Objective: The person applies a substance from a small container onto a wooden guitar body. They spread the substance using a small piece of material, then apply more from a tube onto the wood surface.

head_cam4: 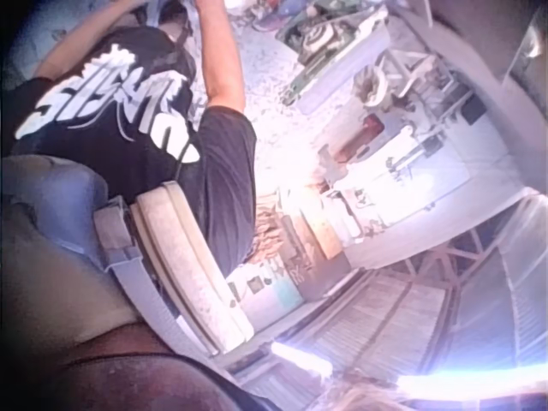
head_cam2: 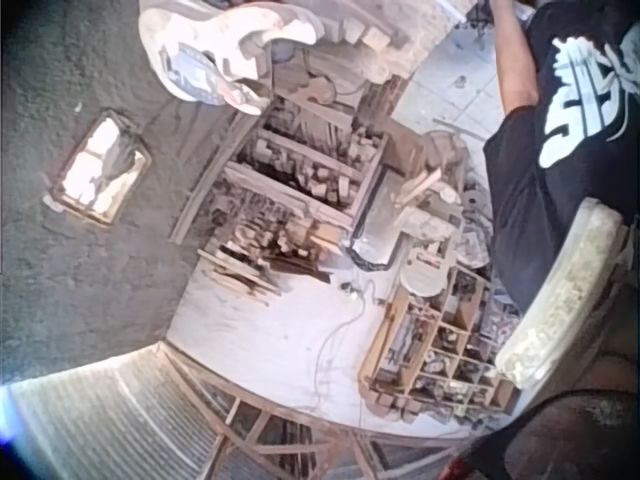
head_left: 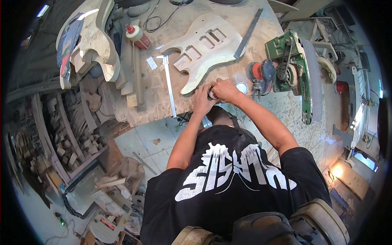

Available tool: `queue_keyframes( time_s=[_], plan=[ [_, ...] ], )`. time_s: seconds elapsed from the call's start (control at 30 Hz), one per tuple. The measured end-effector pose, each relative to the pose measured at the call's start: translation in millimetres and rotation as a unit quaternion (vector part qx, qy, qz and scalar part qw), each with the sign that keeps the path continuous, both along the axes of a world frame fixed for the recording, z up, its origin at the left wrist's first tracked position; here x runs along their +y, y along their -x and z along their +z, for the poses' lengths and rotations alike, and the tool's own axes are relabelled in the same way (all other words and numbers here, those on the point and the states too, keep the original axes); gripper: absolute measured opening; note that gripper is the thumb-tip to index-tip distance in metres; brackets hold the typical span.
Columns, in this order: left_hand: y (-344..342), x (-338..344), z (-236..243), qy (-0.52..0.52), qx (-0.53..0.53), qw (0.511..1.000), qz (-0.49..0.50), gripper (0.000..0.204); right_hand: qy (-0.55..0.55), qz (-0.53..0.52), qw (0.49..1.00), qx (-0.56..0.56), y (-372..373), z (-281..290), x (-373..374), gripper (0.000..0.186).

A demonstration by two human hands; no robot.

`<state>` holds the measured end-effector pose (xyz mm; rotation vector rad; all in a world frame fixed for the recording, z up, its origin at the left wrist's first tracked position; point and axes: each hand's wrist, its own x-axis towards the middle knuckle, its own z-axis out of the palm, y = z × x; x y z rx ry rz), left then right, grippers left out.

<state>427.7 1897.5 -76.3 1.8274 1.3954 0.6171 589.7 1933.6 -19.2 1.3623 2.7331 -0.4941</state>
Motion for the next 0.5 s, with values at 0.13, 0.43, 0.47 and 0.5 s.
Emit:
queue_keyframes(
  time_s=[0.13,0.43,0.47,0.5],
  plan=[
    [-1,-1,-7,-0.003,-0.002,1.000,0.015,0.073,0.015,-0.016,1.000,-0.007,1,-6,1,0.012],
    [-1,0,-3,-0.005,0.002,1.000,0.013,0.070,-0.025,-0.033,0.999,0.013,-1,-3,3,0.013],
    [-1,0,-2,-0.004,0.003,1.000,0.013,0.070,-0.039,-0.033,0.999,0.012,-1,-3,1,0.014],
    [-1,0,-2,-0.003,0.001,1.000,0.015,0.070,-0.039,-0.032,0.999,0.012,-2,-3,0,0.014]
  ],
)
